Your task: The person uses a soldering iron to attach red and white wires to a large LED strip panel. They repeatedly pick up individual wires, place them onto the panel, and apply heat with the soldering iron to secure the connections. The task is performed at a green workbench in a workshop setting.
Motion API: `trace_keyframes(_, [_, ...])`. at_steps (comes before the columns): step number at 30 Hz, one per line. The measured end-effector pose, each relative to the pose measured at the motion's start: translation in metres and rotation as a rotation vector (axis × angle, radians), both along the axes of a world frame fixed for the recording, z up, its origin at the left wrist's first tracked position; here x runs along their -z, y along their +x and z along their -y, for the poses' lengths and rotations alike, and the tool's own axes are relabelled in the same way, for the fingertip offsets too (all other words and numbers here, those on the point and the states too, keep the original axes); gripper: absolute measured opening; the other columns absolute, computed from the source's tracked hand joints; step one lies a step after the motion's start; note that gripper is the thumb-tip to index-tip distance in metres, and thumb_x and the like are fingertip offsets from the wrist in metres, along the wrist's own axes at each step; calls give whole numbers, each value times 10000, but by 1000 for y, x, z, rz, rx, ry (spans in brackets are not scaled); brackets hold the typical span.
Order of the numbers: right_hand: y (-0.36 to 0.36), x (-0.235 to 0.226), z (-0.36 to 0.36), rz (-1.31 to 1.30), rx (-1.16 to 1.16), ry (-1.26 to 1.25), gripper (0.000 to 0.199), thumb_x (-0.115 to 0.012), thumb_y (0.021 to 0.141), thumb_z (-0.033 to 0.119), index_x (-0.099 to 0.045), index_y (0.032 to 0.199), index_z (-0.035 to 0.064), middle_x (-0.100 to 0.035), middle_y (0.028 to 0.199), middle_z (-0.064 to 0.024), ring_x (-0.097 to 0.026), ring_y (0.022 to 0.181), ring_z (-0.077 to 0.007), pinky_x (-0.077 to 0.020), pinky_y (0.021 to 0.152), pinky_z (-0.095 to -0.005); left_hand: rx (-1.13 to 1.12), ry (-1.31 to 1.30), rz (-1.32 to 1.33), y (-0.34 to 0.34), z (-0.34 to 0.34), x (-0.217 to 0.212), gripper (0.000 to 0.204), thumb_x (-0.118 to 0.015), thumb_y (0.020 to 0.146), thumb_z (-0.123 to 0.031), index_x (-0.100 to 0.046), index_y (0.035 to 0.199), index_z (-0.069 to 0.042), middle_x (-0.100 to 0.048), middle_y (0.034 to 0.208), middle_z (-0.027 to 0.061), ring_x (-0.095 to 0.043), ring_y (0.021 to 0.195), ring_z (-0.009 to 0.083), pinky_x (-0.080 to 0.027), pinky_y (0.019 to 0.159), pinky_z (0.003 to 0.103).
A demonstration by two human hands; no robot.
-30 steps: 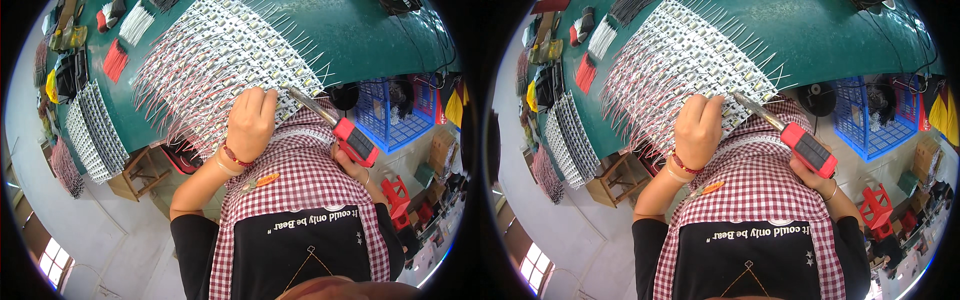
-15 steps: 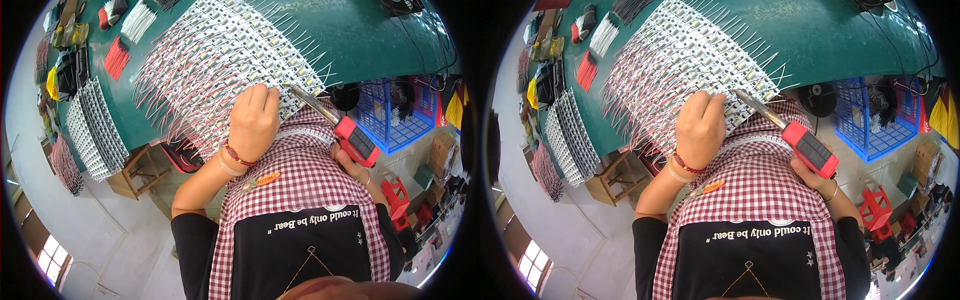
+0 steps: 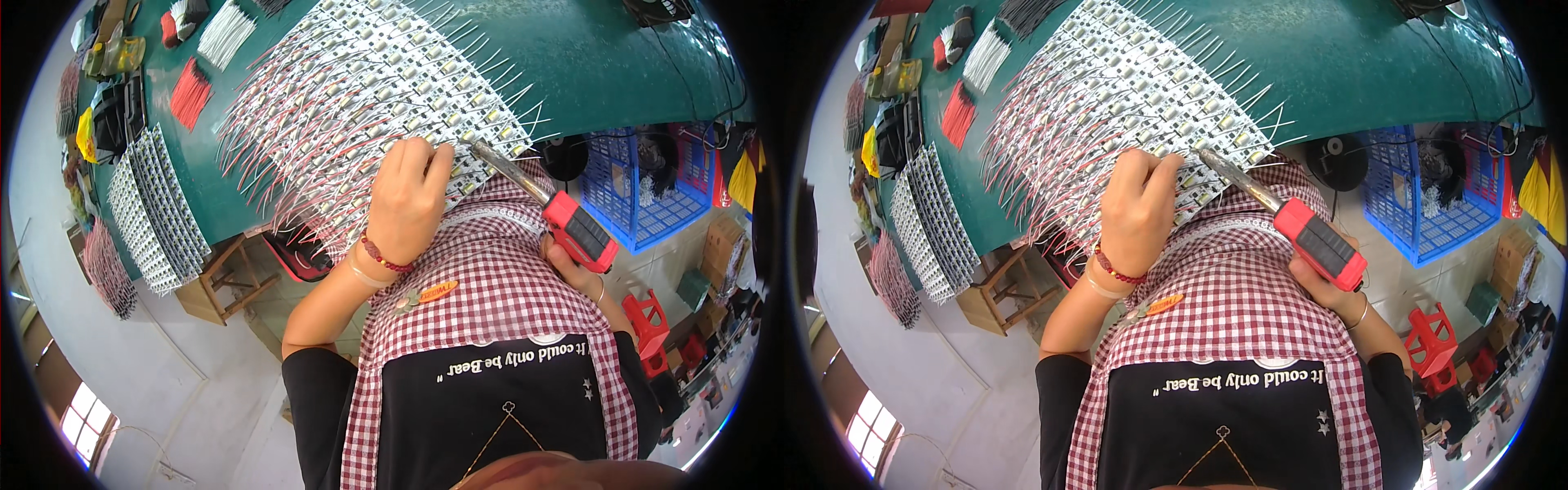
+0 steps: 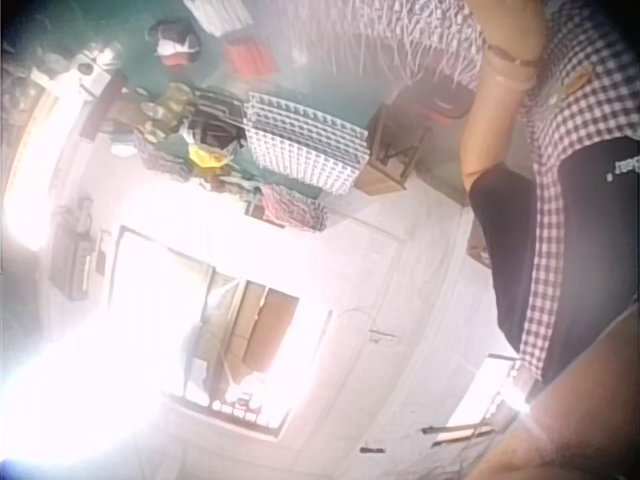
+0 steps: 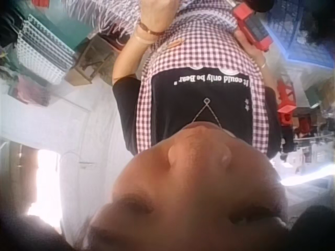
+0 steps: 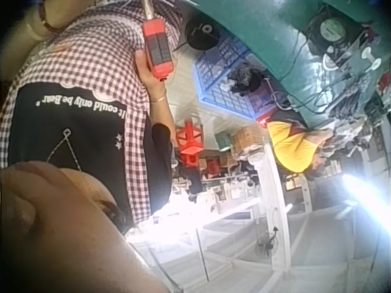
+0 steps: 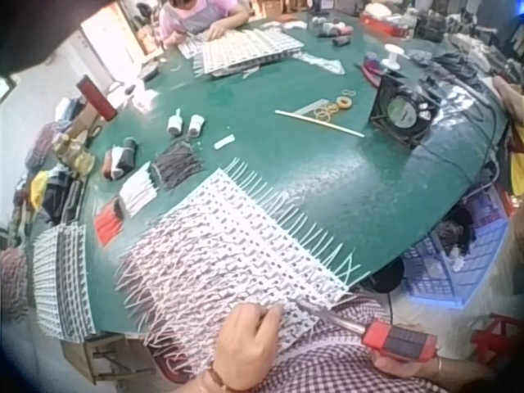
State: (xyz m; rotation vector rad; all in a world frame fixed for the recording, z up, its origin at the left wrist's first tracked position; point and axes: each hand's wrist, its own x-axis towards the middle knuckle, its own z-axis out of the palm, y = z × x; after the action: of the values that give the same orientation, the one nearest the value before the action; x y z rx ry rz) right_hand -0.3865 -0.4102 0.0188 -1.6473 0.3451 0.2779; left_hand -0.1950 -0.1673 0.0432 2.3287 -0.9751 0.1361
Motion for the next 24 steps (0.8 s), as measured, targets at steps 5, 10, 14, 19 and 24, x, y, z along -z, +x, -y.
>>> trace_keyframes(5, [4, -1, -1, 27, -17, -43, 156, -712, 787, 138, -641, 844, 11, -624, 760, -90, -597, 668, -238, -460, 614, -338, -11, 13, 5, 0, 2, 0, 259, -593, 705, 41, -611, 963, 29, -433, 804, 108, -497, 740, 258, -431, 650, 360])
trace_keyframes(10, [2, 0, 2, 50, -14, 0, 124, -686, 809, 123, -636, 830, 13, -612, 703, -74, -590, 615, -211, -457, 594, -332, -12, 13, 15, 2, 4, -1, 243, -594, 704, 40, -609, 947, 31, -445, 805, 109, -506, 746, 258, -439, 657, 356])
trace_keyframes(14, [1, 1, 1, 62, -22, -9, 120, -680, 816, 122, -637, 842, 13, -610, 693, -71, -588, 607, -203, -463, 597, -324, -20, 35, 6, 3, 3, -3, 236, -594, 705, 38, -609, 941, 33, -456, 812, 111, -515, 756, 259, -447, 665, 356])
trace_keyframes(19, [6, -1, -1, 74, -44, -84, 144, -700, 783, 110, -644, 868, 8, -635, 735, -86, -611, 653, -239, -476, 610, -332, -22, 38, 14, 3, 4, -2, 233, -593, 706, 35, -608, 938, 33, -462, 817, 114, -521, 763, 261, -451, 670, 358])
trace_keyframes(24, [7, -5, -3, 100, -57, -149, 140, -699, 769, 99, -655, 867, 10, -650, 763, -99, -630, 688, -257, -487, 621, -345, -29, 43, 14, 2, 4, -4, 233, -587, 710, 35, -606, 942, 33, -468, 822, 117, -519, 761, 263, -454, 671, 358])
